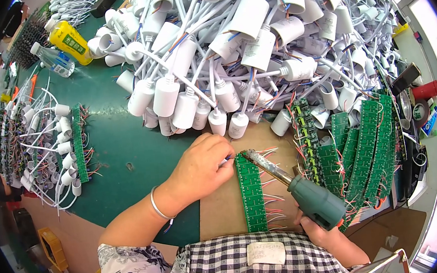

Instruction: The person solders components onto green circuit boards for light bulbs using a soldering iron.

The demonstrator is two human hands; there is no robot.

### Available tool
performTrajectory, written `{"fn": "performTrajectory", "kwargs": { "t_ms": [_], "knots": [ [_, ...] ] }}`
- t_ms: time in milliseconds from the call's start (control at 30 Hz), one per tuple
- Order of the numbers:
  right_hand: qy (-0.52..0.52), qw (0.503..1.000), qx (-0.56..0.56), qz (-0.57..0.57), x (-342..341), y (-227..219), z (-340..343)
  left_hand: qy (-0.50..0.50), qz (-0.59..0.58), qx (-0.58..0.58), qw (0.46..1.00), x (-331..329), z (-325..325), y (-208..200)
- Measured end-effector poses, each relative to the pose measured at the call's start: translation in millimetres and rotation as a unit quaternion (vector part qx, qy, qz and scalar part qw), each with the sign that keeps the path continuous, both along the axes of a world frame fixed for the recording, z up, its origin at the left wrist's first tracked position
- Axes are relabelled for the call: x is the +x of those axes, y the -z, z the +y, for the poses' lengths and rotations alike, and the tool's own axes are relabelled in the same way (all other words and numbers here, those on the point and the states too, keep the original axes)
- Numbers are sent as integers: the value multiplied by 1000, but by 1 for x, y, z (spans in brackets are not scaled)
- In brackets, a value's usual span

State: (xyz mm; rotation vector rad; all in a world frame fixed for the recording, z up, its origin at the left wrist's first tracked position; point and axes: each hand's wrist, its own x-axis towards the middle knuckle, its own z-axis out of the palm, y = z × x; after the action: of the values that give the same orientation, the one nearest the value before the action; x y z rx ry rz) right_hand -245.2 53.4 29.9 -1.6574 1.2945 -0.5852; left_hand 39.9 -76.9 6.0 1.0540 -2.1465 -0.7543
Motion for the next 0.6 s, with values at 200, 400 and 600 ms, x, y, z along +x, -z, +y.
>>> {"fn": "performTrajectory", "kwargs": {
  "t_ms": [200,400,600],
  "knots": [
    [89,994,54,-19,9,-4,1,8,-6,1,1000,1,0,2],
    [41,998,37,-30,7,-3,-3,10,-3,5,1000,1,0,1],
    [40,996,50,-66,10,-8,-3,6,-9,3,1000,1,-1,1]
  ]
}}
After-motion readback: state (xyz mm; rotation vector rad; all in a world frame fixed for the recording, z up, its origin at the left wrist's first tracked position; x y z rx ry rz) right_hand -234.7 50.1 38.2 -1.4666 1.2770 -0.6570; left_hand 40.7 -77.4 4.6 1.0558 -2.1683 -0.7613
